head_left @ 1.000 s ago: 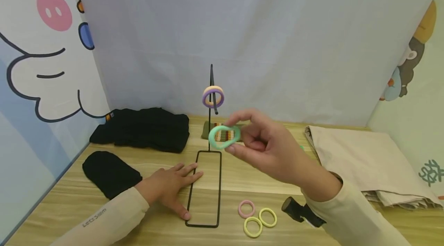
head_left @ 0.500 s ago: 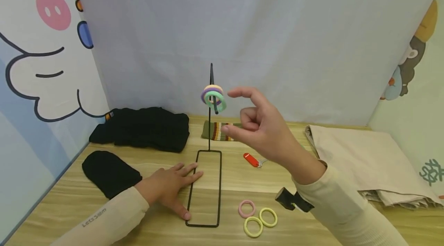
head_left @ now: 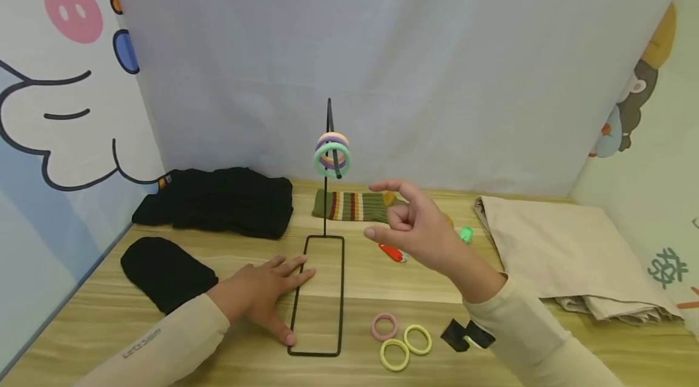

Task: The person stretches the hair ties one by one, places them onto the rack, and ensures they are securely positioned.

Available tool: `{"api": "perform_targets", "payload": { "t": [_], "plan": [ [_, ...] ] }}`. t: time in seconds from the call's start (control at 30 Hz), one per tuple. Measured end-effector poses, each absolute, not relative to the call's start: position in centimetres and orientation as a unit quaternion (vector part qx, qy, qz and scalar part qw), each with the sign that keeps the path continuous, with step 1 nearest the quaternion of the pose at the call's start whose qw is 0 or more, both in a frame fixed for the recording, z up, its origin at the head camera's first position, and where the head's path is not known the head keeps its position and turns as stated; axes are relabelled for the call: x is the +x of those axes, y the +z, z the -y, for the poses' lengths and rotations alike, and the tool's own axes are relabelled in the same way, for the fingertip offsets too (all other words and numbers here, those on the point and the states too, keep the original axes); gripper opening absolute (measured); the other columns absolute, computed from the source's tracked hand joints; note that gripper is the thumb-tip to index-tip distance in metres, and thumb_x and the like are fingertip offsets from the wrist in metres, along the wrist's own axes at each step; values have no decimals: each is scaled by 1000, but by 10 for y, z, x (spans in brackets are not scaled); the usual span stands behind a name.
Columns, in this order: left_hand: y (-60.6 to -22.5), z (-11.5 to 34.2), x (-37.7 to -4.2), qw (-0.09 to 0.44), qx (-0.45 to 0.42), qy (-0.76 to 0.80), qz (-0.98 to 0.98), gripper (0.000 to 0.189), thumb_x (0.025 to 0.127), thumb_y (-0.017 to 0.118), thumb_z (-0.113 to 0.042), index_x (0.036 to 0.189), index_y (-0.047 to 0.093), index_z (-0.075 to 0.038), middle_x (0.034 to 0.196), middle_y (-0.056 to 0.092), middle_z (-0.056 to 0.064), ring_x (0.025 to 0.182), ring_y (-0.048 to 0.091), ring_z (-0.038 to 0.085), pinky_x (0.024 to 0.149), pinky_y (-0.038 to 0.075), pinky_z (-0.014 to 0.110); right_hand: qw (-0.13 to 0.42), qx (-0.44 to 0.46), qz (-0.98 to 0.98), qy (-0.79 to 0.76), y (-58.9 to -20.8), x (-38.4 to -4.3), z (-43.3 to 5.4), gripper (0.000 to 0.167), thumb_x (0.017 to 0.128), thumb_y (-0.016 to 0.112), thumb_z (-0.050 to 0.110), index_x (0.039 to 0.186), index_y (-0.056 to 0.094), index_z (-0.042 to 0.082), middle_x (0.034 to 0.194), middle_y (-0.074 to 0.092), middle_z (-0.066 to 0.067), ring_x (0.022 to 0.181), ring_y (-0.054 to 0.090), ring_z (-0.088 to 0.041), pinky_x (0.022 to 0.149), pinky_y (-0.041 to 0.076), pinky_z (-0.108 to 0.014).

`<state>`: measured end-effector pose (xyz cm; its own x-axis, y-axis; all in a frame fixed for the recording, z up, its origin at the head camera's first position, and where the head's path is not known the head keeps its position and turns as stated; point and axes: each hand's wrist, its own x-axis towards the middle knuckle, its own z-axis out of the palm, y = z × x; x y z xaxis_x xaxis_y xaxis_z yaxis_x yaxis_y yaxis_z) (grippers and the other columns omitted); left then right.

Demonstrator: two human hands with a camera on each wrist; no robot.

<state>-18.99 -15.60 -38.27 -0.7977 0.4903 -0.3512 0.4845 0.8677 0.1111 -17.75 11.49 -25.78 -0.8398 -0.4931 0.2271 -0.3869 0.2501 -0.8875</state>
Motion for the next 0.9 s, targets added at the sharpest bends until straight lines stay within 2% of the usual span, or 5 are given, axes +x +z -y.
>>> {"api": "perform_targets", "payload": {
  "t": [0.3, 0.47, 0.7, 0.9],
  "plan": [
    [-384, 157, -189, 181, 266, 12, -947, 113, 53, 60, -83, 147, 18, -37, 157, 9, -7, 142, 15, 33, 92, 31, 68, 133, -227, -785, -561, -301, -186, -133, 57, 84, 68, 13, 133, 39, 11, 52, 23, 5, 43, 18, -10, 49, 28, -26],
    [-383, 157, -189, 175, 270, 11, -947, 112, 54, 61, -82, 147, 20, -36, 157, 11, -6, 142, 16, 33, 93, 32, 67, 187, -212, -794, -538, -327, -190, -145, 55, 82, 71, 16, 130, 44, 9, 51, 26, 7, 42, 18, -8, 44, 24, -24],
    [-381, 158, -187, 173, 273, 16, -946, 112, 55, 62, -81, 148, 21, -33, 157, 12, -3, 141, 17, 34, 91, 33, 67, 268, -236, -799, -484, -357, -192, -155, 52, 80, 70, 7, 126, 47, -1, 51, 24, 7, 44, 19, -7, 46, 24, -20],
    [-379, 158, -186, 174, 273, 21, -946, 112, 55, 61, -81, 148, 21, -33, 157, 12, -3, 141, 17, 35, 91, 33, 68, 334, -242, -789, -455, -374, -190, -161, 44, 78, 69, 0, 119, 54, 2, 51, 27, 8, 45, 22, -5, 47, 25, -19]
  ]
}}
